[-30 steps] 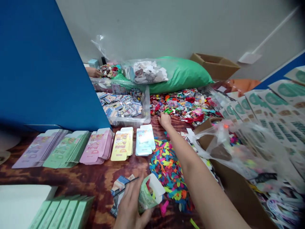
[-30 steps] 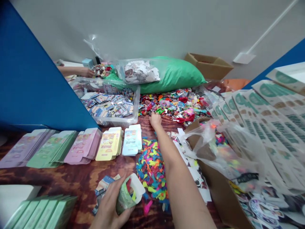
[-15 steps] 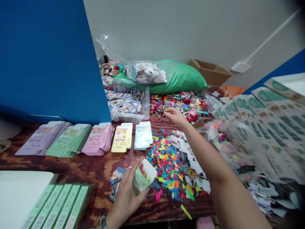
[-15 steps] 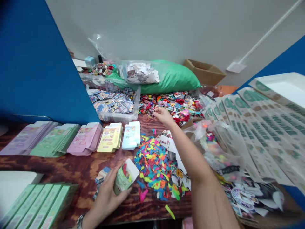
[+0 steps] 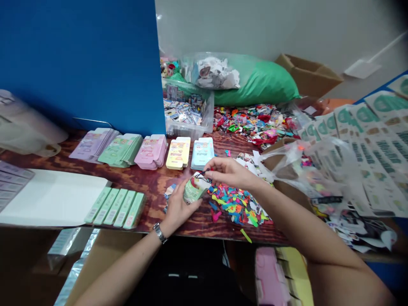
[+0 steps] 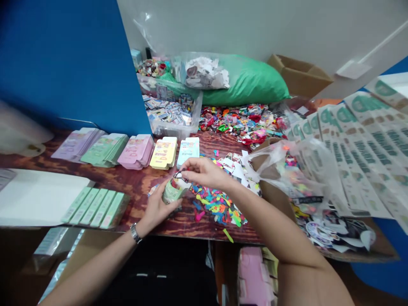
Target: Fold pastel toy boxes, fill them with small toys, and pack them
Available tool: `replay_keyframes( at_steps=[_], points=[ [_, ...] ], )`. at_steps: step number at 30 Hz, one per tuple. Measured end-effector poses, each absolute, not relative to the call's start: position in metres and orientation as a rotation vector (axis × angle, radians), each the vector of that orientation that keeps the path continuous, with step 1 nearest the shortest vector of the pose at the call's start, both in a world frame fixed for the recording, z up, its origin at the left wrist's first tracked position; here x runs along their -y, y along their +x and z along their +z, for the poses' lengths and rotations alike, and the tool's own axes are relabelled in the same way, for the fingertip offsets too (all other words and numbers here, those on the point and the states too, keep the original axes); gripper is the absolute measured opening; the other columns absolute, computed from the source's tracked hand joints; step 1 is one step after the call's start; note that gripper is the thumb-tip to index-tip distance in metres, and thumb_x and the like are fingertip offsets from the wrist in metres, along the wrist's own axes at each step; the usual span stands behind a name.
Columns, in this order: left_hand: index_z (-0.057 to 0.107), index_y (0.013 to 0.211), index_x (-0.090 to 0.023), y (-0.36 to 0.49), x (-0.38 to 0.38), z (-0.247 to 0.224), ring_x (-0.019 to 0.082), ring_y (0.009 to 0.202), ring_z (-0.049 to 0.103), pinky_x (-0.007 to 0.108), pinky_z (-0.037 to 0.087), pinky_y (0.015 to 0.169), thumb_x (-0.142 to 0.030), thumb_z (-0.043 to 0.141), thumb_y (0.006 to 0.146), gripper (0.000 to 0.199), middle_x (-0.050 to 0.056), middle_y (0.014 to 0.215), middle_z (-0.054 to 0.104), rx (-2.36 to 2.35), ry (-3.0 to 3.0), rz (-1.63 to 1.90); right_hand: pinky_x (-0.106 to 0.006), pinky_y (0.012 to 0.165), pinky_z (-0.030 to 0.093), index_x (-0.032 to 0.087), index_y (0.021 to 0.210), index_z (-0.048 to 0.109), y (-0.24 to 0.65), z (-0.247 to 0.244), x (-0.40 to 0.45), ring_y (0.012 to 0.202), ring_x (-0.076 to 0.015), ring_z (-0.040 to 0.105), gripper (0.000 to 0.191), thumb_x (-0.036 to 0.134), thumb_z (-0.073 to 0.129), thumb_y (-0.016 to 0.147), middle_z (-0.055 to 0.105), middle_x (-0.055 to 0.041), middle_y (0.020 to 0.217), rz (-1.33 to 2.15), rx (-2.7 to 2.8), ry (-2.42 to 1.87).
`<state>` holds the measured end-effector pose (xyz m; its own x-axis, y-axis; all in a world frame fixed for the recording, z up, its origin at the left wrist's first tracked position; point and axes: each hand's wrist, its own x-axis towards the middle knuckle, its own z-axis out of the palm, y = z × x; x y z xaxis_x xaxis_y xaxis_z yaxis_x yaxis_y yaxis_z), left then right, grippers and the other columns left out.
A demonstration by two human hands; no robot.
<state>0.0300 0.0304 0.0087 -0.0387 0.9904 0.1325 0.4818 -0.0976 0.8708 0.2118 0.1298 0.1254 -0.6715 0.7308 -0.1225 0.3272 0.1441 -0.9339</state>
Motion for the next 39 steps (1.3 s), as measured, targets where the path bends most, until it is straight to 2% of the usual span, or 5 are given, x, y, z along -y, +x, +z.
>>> replay_keyframes(
  at_steps=[6, 16, 23, 34, 39],
  points=[
    [0.047, 0.131, -0.016, 0.026, -0.017, 0.013, 0.026, 0.111, 0.059, 0.042, 0.048, 0.097, -0.034, 0.072, 0.075, 0.065, 0.012, 0.121, 0.062, -1.600, 1.799, 1.120, -0.025, 0.074, 0.047, 0.018, 0.097, 0.067, 0.194, 0.115, -0.096, 0.085, -0.0157, 0.063, 0.013, 0.018, 0.058, 0.087, 0.069, -0.0043, 0.089, 0.737, 2.593, -0.954],
    [0.026, 0.147, -0.019, 0.018, -0.008, 0.018, 0.028, 0.129, 0.048, 0.044, 0.041, 0.107, -0.034, 0.068, 0.079, 0.082, 0.015, 0.141, 0.048, -1.547, 1.897, 1.174, -0.034, 0.086, 0.051, 0.019, 0.106, 0.065, 0.206, 0.107, -0.071, 0.097, -0.0200, 0.064, 0.019, 0.022, 0.051, 0.094, 0.069, -0.0099, 0.107, 0.277, 2.508, -0.847],
    [0.012, 0.152, -0.025, 0.011, -0.003, 0.023, 0.026, 0.120, 0.053, 0.043, 0.045, 0.100, -0.035, 0.064, 0.084, 0.086, 0.014, 0.135, 0.048, -1.411, 2.036, 1.140, -0.042, 0.097, 0.049, 0.022, 0.105, 0.068, 0.213, 0.101, -0.056, 0.123, -0.0244, 0.052, 0.019, 0.026, 0.057, 0.091, 0.050, -0.0129, 0.138, 0.361, 2.634, -0.741],
    [0.028, 0.137, -0.025, 0.011, 0.007, 0.024, 0.021, 0.105, 0.056, 0.040, 0.049, 0.091, -0.027, 0.065, 0.084, 0.064, 0.009, 0.115, 0.053, -1.276, 2.160, 1.232, -0.034, 0.098, 0.052, 0.025, 0.135, 0.051, 0.197, 0.087, -0.024, 0.114, -0.0187, 0.062, 0.040, 0.019, 0.051, 0.094, 0.064, -0.0072, 0.126, 0.533, 2.193, -1.013],
    [0.022, 0.141, -0.022, 0.012, 0.013, 0.026, 0.023, 0.111, 0.057, 0.039, 0.048, 0.094, -0.027, 0.064, 0.083, 0.072, 0.013, 0.124, 0.051, -1.367, 2.115, 1.215, -0.034, 0.095, 0.054, 0.028, 0.121, 0.063, 0.189, 0.088, -0.016, 0.106, -0.0175, 0.066, 0.030, 0.020, 0.052, 0.095, 0.069, -0.0039, 0.114, 0.637, 2.107, -0.967]
  ],
)
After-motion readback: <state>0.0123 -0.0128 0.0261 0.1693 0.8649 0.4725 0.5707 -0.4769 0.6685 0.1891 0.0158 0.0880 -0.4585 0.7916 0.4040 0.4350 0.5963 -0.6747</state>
